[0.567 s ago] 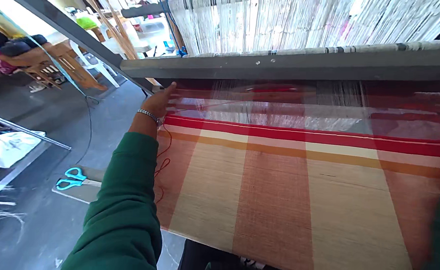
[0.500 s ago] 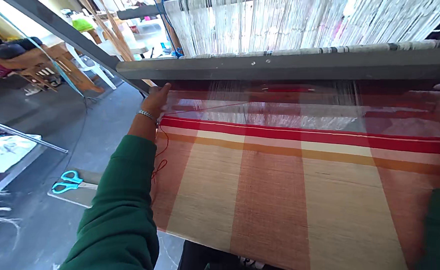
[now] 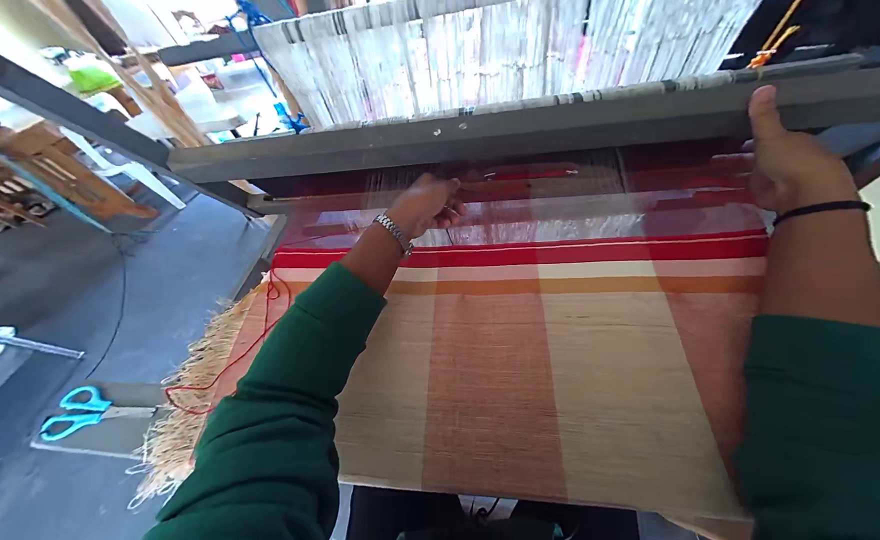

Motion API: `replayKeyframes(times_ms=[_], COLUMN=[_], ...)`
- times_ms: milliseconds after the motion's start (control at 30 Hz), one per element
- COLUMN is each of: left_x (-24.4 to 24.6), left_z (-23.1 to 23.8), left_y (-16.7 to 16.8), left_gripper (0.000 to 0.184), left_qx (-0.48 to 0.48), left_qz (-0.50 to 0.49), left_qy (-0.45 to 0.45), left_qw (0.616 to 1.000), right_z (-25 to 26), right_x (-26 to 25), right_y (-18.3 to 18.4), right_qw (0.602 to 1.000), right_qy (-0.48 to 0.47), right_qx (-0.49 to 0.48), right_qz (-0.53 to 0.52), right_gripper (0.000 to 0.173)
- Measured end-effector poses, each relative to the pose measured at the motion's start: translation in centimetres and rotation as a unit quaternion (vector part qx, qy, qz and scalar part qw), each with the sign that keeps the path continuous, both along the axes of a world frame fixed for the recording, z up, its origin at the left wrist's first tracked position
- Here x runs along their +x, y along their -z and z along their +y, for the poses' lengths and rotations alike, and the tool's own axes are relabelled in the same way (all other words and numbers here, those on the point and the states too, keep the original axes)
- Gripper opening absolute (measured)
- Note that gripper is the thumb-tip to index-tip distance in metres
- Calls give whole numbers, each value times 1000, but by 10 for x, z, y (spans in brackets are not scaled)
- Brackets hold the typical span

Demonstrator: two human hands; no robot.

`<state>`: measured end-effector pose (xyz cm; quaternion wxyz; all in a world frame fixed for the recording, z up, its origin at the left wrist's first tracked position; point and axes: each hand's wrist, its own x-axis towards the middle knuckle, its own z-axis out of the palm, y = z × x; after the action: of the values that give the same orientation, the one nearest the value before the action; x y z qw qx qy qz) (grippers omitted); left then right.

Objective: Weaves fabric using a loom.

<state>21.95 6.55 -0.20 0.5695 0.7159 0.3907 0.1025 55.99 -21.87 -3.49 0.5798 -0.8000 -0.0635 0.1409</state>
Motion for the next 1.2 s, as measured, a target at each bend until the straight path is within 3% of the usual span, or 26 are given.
replayKeyframes(times_ms=[167, 433, 467, 567, 633, 800, 867, 967, 1067, 1200], left_x=[6, 36, 36, 33, 25, 11, 9, 19, 44, 78], left_z=[-28, -35, -34, -21, -11, -48, -64, -79, -88, -101], left_y=[0, 10, 10, 10, 10, 7, 9, 14, 20, 14], left_gripper=[39, 51, 48, 17, 17, 31, 50, 35, 34, 35], left_qx=[-38, -76, -86, -162, -203, -107, -84, -97, -112, -149], left_qz=[-14, -62, -72, -133, -146, -167, -183, -158, -110, -118], left_qy=[25, -31, -40, -31, -6, -64, -40, 53, 137, 118], left_qw=[999, 995, 993, 977, 968, 978, 979, 981, 978, 975], right_z=[2, 1, 1, 2, 1, -1, -3, -4, -4, -3], right_x=[-2, 6, 5, 6, 6, 11, 10, 10, 7, 7], right_y=[-2, 0, -1, -1, 0, 2, 0, 0, 2, 0], right_qw=[1000, 999, 999, 999, 999, 998, 998, 999, 999, 1000], right_qy=[-1, 16, 19, 22, 24, 17, 18, 18, 26, 24], right_qx=[-6, -32, -32, -30, -37, -53, -55, -30, -12, -4], right_qz=[-4, -20, -19, -16, -20, -29, -29, -21, -14, -14], right_gripper=[117, 120, 120, 120, 122, 127, 126, 121, 119, 120])
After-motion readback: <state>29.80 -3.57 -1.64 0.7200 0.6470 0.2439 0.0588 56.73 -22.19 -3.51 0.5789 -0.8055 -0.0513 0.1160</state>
